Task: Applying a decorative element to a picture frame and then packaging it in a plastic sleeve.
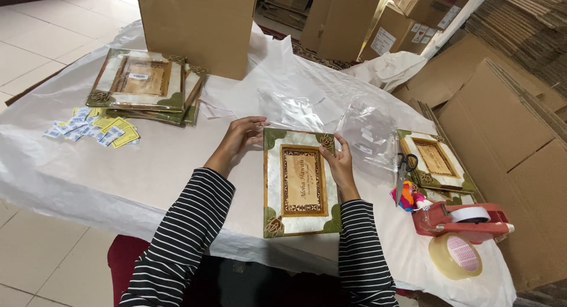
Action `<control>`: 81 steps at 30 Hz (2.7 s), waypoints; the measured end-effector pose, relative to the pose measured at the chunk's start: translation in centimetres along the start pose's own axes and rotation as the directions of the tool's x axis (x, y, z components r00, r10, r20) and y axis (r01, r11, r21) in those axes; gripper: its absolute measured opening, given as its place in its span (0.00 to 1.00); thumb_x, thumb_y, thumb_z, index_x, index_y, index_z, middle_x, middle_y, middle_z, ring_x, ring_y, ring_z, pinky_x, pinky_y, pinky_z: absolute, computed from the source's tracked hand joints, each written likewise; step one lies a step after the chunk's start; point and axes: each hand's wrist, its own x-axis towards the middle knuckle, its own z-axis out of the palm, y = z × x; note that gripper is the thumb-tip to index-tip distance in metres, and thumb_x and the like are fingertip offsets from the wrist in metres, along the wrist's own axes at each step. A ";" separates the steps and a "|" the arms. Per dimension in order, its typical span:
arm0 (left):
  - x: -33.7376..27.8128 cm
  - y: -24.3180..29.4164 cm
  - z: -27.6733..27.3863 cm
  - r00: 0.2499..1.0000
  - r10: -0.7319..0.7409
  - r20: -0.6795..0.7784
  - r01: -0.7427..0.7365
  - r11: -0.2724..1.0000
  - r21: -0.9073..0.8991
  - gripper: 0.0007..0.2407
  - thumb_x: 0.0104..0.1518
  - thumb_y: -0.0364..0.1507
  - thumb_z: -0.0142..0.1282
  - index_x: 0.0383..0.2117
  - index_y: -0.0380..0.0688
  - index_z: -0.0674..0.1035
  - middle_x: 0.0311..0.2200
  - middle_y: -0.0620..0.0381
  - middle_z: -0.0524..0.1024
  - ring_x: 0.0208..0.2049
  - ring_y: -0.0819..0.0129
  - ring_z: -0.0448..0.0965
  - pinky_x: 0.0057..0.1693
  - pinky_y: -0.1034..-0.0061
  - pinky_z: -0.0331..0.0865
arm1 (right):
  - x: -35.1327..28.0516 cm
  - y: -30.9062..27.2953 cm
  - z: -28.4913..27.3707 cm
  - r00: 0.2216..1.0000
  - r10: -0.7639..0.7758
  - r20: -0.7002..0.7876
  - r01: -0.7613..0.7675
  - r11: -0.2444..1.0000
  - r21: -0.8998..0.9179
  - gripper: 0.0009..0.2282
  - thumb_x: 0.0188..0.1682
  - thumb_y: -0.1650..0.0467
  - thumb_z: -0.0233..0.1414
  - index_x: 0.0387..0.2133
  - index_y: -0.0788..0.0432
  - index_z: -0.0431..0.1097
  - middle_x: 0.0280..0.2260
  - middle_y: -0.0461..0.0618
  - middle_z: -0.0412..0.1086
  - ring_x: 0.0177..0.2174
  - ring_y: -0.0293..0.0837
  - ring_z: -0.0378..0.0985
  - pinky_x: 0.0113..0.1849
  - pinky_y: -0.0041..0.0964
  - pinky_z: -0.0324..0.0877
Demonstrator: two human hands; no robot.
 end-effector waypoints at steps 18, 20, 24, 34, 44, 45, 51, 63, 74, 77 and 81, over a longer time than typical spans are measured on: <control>-0.7 0.0 0.9 0.980 0.171 -0.099 -0.153 0.973 0.174 0.15 0.56 0.28 0.65 0.47 0.34 0.79 0.37 0.50 0.80 0.32 0.67 0.84 0.45 0.72 0.83 | 0.6 0.3 -1.2 0.991 -0.046 -0.126 0.044 0.999 -0.022 0.31 0.49 0.71 0.61 0.65 0.62 0.53 0.51 0.62 0.71 0.52 0.47 0.74 0.55 0.39 0.69; -1.7 0.8 1.7 0.978 0.181 -0.107 -0.156 0.965 0.210 0.16 0.59 0.29 0.60 0.51 0.38 0.74 0.37 0.50 0.78 0.31 0.66 0.83 0.42 0.73 0.83 | 0.1 -0.6 -0.5 0.989 -0.046 -0.139 0.042 0.999 -0.027 0.32 0.49 0.71 0.62 0.65 0.61 0.53 0.51 0.61 0.71 0.52 0.47 0.74 0.55 0.39 0.69; -2.1 0.6 1.9 0.984 0.165 -0.071 -0.125 0.912 0.390 0.17 0.68 0.35 0.42 0.62 0.48 0.60 0.36 0.46 0.78 0.27 0.63 0.81 0.36 0.72 0.83 | -0.1 -0.7 0.0 0.970 -0.081 -0.231 0.081 0.997 -0.006 0.29 0.50 0.70 0.61 0.63 0.60 0.55 0.52 0.58 0.70 0.54 0.45 0.71 0.57 0.40 0.67; -1.7 -0.7 2.2 0.969 0.177 0.170 -0.217 0.943 0.253 0.24 0.66 0.50 0.39 0.53 0.40 0.73 0.36 0.44 0.79 0.29 0.64 0.81 0.33 0.72 0.81 | 1.6 3.5 -1.9 0.684 0.073 -0.726 0.272 0.898 0.347 0.34 0.50 0.67 0.65 0.62 0.49 0.46 0.55 0.57 0.65 0.51 0.55 0.75 0.53 0.57 0.74; -4.6 0.8 5.6 0.973 0.083 0.214 -0.134 0.962 0.237 0.19 0.61 0.29 0.57 0.58 0.42 0.69 0.43 0.43 0.79 0.40 0.59 0.82 0.48 0.67 0.80 | -0.8 -0.3 2.2 0.737 -0.149 -0.659 0.261 0.963 0.073 0.31 0.53 0.65 0.61 0.59 0.50 0.42 0.55 0.55 0.56 0.52 0.46 0.65 0.52 0.46 0.64; -3.6 0.4 4.5 0.980 0.105 0.168 -0.143 0.961 0.238 0.20 0.63 0.28 0.55 0.61 0.41 0.67 0.44 0.40 0.79 0.41 0.56 0.83 0.49 0.65 0.80 | -0.4 0.2 1.3 0.774 -0.160 -0.613 0.268 0.959 0.088 0.26 0.55 0.62 0.59 0.57 0.45 0.46 0.52 0.50 0.60 0.47 0.42 0.70 0.47 0.40 0.71; 0.7 -1.2 0.3 0.943 0.330 -0.047 -0.333 0.935 -0.122 0.15 0.63 0.29 0.54 0.55 0.41 0.74 0.41 0.48 0.82 0.40 0.67 0.85 0.49 0.77 0.78 | 0.5 -1.6 -1.2 0.965 -0.044 -0.260 0.149 0.905 0.398 0.35 0.48 0.39 0.29 0.52 0.50 0.66 0.41 0.55 0.75 0.41 0.45 0.79 0.42 0.37 0.74; -2.2 5.4 -0.4 0.869 0.337 -0.363 -0.488 0.705 -0.514 0.12 0.57 0.32 0.65 0.45 0.43 0.80 0.46 0.44 0.82 0.44 0.50 0.86 0.53 0.58 0.82 | 1.3 1.1 0.9 0.981 0.001 -0.196 -0.021 0.995 -0.101 0.09 0.57 0.68 0.47 0.48 0.55 0.60 0.39 0.49 0.71 0.30 0.41 0.82 0.27 0.28 0.80; 1.4 0.5 -4.3 0.863 0.306 -0.402 -0.421 0.876 -0.236 0.11 0.57 0.34 0.65 0.42 0.45 0.80 0.34 0.55 0.82 0.34 0.67 0.85 0.44 0.73 0.83 | 5.1 4.8 -1.6 0.971 -0.239 -0.019 0.195 0.834 -0.516 0.13 0.50 0.69 0.59 0.46 0.59 0.68 0.40 0.54 0.70 0.40 0.47 0.77 0.39 0.37 0.75; 0.3 1.2 -1.9 0.858 0.295 -0.420 -0.369 0.923 -0.105 0.11 0.56 0.34 0.65 0.40 0.45 0.80 0.25 0.62 0.75 0.23 0.76 0.77 0.34 0.85 0.74 | 7.8 3.7 -2.3 0.945 -0.322 0.050 0.268 0.679 -0.683 0.12 0.50 0.68 0.59 0.44 0.58 0.69 0.40 0.54 0.70 0.40 0.50 0.78 0.40 0.42 0.75; -3.0 3.5 1.9 0.860 0.257 -0.442 -0.300 0.954 -0.028 0.12 0.53 0.35 0.68 0.36 0.44 0.79 0.16 0.66 0.66 0.12 0.81 0.65 0.23 0.91 0.58 | 12.7 2.0 -2.0 0.957 -0.157 0.243 0.265 0.144 -0.953 0.11 0.48 0.66 0.57 0.42 0.55 0.74 0.45 0.51 0.66 0.46 0.54 0.75 0.43 0.44 0.77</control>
